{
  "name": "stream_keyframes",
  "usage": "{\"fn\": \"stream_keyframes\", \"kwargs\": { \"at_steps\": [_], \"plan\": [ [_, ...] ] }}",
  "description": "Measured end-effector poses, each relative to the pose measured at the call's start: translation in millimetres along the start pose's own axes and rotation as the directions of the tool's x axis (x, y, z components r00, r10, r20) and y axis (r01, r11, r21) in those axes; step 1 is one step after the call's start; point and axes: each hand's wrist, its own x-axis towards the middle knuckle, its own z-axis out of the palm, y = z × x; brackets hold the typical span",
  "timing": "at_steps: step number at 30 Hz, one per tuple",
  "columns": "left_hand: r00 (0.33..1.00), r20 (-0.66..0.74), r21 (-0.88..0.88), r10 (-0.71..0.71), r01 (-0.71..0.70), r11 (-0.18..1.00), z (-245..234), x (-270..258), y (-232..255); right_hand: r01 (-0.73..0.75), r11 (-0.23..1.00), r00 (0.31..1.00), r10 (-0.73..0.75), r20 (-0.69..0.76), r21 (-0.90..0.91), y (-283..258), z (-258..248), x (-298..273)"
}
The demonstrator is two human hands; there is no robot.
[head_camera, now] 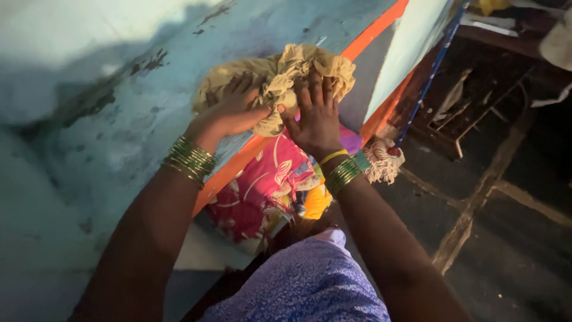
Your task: The person dips a cloth into a bucket of water, wrings it out, and wipes a blue-painted ledge. Then the person wipes the cover of a book with the same cloth.
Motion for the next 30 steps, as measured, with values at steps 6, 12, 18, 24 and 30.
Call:
{"fn": "stream_keyframes", "kwargs": {
  "at_steps": [6,12,18,24,30],
  "plan": [
    [0.997,-0.012,0.005,-0.078,0.078,0.997,6.8,-34.2,-13.9,-0.019,0.998,1.000,0.018,0.021,0.062,-26.5,1.4,-14.7],
    [0.995,-0.026,0.001,-0.091,0.091,0.996,8.0,-47.9,-13.7,-0.001,0.996,1.000,0.000,0.012,0.086,-34.9,-2.3,-20.7],
    [0.997,-0.069,0.020,-0.035,0.037,0.999,4.8,-73.4,-18.4,0.025,0.999,1.000,-0.026,0.013,0.047,-55.9,1.7,-30.5],
    [0.975,-0.183,0.107,0.124,-0.105,0.989,-2.1,-126.9,-41.3,0.152,0.984,0.987,-0.156,0.031,0.091,-94.5,-5.3,-41.9],
    [0.974,-0.224,0.131,0.033,-0.003,0.991,-5.4,-171.5,-64.7,0.279,0.935,0.947,-0.306,0.097,0.219,-140.8,-19.2,-34.8]
  ]
}}
